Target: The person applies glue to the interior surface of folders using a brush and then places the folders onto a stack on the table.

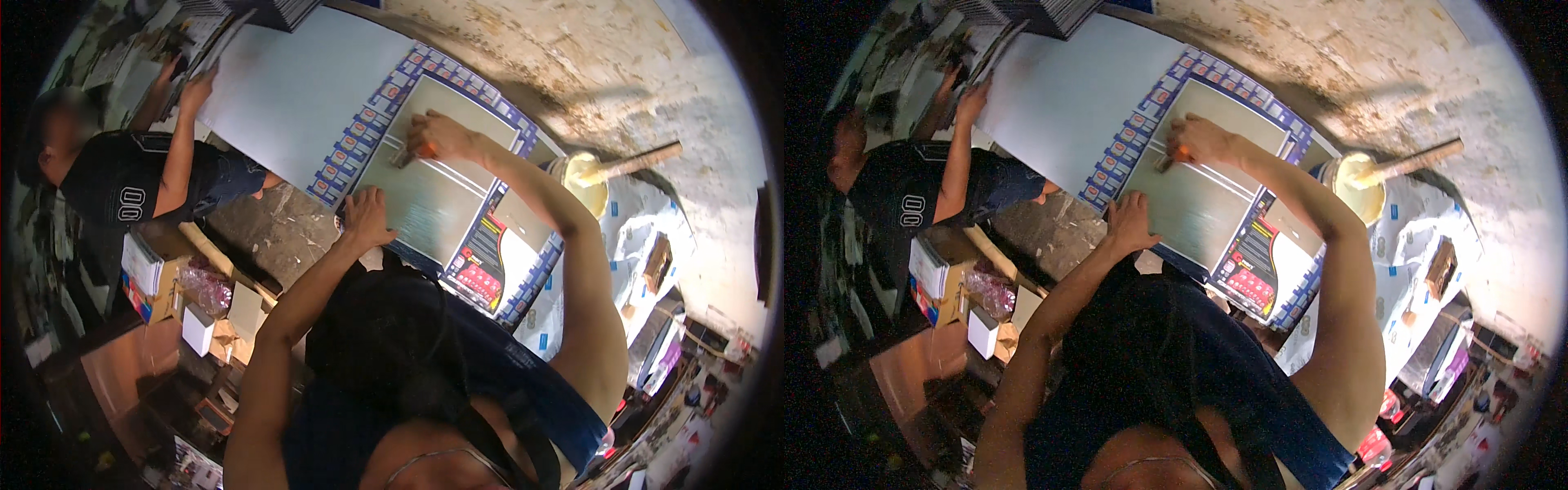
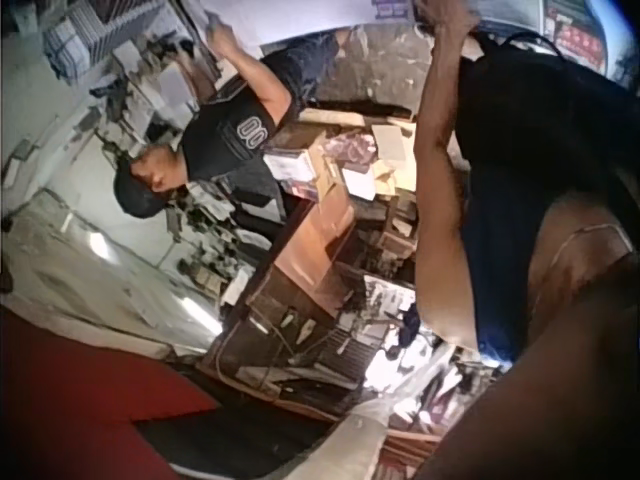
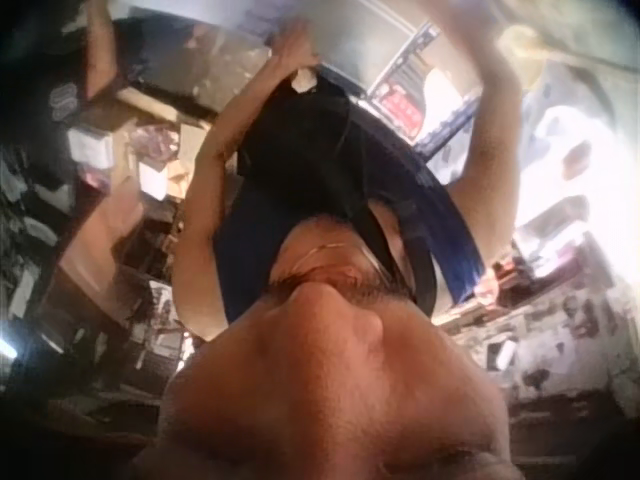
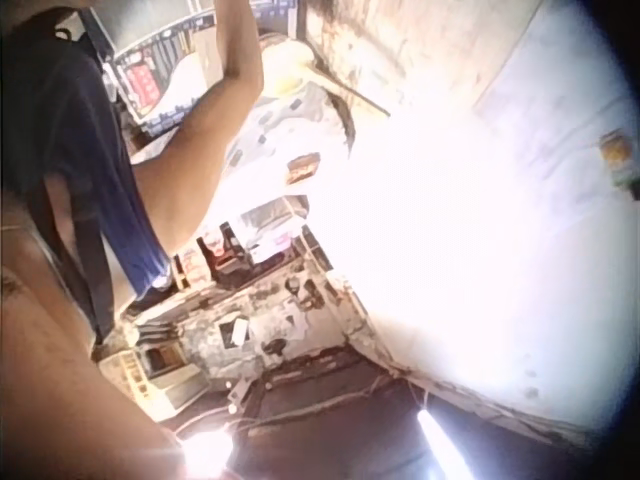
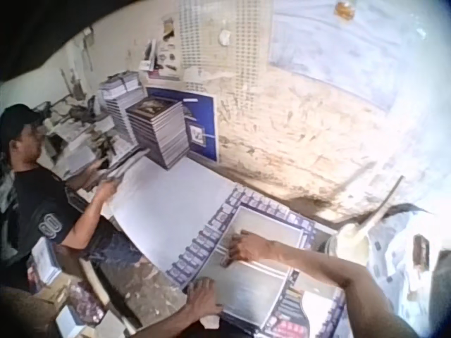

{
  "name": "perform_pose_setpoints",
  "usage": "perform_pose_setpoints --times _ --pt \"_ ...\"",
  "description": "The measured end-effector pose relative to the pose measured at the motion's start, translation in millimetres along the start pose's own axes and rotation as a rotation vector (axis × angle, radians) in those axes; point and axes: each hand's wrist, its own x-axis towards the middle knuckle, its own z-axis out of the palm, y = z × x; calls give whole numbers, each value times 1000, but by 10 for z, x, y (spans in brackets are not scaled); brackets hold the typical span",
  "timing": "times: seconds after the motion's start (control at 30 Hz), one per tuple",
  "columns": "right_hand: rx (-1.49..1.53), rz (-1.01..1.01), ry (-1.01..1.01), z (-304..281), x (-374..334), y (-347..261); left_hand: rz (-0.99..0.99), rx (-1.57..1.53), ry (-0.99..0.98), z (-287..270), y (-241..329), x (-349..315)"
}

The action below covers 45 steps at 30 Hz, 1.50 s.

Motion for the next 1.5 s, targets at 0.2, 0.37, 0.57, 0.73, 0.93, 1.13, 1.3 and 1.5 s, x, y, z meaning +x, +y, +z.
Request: perform_pose_setpoints --times 0.2,0.37,0.57,0.73,0.93,1.13,1.3,1.5 --pt "-62 257 -297 -98 -1350 -598 37 57 -13 33 5 -6" --pt "57 470 -385 -406 -1914 -1134 77 85 71 73 -9 4" --pt "404 1139 968 -26 -917 -1402 64 109 -23 54 12 22" --pt "441 1321 1211 940 114 -1300 95 140 9 71 33 41" --pt "177 1562 1148 1193 -866 -2115 99 103 -7 88 -10 48" --pt "-123 1776 1314 1093 -830 -2889 255 184 112 145 -96 19" --pt "-73 2080 1398 1672 -785 -3627 334 177 22 80 -199 204" --pt "-390 2388 1704 1715 -785 -5245 237 -449 -64 -84 -634 1092"
